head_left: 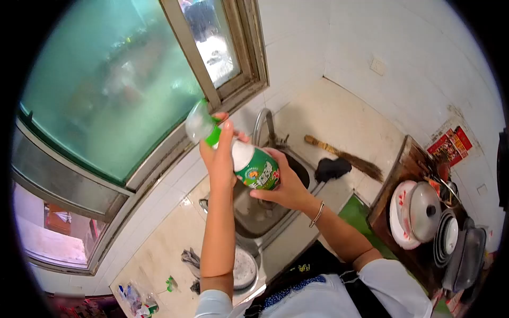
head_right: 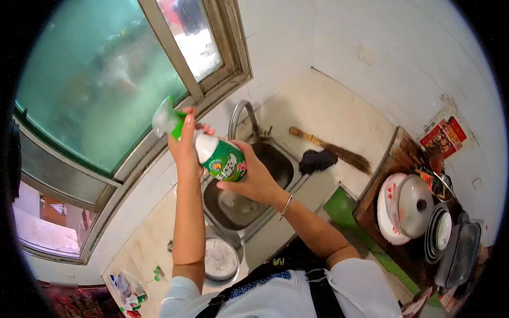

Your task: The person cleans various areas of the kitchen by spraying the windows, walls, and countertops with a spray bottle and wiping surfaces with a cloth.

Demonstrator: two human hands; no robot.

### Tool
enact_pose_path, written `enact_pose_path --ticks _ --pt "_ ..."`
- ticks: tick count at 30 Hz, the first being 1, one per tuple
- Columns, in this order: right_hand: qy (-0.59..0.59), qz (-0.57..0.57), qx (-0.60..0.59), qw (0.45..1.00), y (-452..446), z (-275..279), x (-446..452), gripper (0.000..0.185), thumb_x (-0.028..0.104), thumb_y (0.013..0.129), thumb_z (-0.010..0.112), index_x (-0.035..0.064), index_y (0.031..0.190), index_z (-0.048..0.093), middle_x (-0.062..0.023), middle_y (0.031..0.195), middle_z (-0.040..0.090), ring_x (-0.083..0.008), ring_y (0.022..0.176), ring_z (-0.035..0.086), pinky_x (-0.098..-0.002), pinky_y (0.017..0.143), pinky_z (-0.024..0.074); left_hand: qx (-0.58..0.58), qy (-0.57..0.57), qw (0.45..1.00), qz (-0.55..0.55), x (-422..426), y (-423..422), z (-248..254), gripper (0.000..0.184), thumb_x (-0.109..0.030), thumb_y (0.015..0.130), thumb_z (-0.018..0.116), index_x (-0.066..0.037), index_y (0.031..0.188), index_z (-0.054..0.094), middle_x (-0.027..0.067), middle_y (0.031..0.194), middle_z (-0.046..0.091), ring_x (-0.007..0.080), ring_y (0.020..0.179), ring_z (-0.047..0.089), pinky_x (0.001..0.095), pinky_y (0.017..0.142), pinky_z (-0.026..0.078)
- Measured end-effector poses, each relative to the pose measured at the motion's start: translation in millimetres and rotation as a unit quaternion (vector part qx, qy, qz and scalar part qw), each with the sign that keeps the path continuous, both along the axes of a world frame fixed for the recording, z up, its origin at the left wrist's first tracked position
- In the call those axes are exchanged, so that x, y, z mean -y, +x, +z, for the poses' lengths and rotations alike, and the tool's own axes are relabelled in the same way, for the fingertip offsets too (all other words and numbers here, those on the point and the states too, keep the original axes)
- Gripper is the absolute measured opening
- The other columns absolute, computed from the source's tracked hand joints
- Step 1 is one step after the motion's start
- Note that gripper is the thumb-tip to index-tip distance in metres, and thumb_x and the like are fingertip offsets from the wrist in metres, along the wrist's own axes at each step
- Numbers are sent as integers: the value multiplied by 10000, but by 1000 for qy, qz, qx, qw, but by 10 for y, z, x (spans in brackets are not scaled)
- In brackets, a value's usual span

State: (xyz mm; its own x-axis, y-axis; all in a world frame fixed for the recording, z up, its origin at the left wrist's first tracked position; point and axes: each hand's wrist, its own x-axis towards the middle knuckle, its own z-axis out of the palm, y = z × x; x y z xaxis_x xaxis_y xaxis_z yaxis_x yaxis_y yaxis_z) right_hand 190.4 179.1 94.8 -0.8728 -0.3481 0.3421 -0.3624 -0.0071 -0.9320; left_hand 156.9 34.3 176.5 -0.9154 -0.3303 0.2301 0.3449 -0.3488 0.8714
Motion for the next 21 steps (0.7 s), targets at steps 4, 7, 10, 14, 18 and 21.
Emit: enact_pose_path --ticks 4,7,10,14,18,21 --pt "-59 -55 -5 997 -662 162 -162 931 208 684 852 38 1394 273 -123 1308 451 -209 1184 481 -340 995 407 -59 -62 996 -24 -308 -810 316 279 -212 876 667 -21 1051 563 110 1037 613 184 818 612 320 669 544" --pt "-25 -133 -98 986 -1217 241 -297 880 219 674 838 25 1360 321 -148 1234 523 -234 1100 546 -350 930 445 -73 -81 993 -36 -517 -1397 489 267 -203 866 672 -18 1026 565 115 973 628 205 831 632 324 681 546" --pt "-81 -107 -31 990 -1716 403 -411 901 219 658 846 29 1366 323 -136 1182 565 -231 1064 571 -346 911 458 -66 -59 996 14 -673 -1946 625 241 -179 837 705 8 935 588 91 736 599 202 633 632 295 609 529" --pt "-99 -60 -2 993 -2482 396 -465 900 223 675 833 7 1375 310 -150 1232 534 -204 1099 549 -317 929 447 -28 -48 997 57 -709 -2543 715 270 -211 806 728 -7 880 568 76 668 561 192 559 601 289 514 486" --pt "-144 0 30 989 -2953 380 -504 915 226 686 828 -16 1383 287 -131 1250 524 -196 1112 537 -311 934 443 -50 -86 994 34 -785 -2952 737 265 -219 814 723 -12 885 574 80 704 589 180 596 610 301 548 491" --pt "-196 66 80 975 -3140 372 -526 928 230 682 833 -24 1382 281 -140 1249 522 -198 1113 534 -311 937 441 -101 -114 986 62 -907 -3112 808 272 -245 823 719 -11 863 586 79 721 607 167 614 608 304 566 491"
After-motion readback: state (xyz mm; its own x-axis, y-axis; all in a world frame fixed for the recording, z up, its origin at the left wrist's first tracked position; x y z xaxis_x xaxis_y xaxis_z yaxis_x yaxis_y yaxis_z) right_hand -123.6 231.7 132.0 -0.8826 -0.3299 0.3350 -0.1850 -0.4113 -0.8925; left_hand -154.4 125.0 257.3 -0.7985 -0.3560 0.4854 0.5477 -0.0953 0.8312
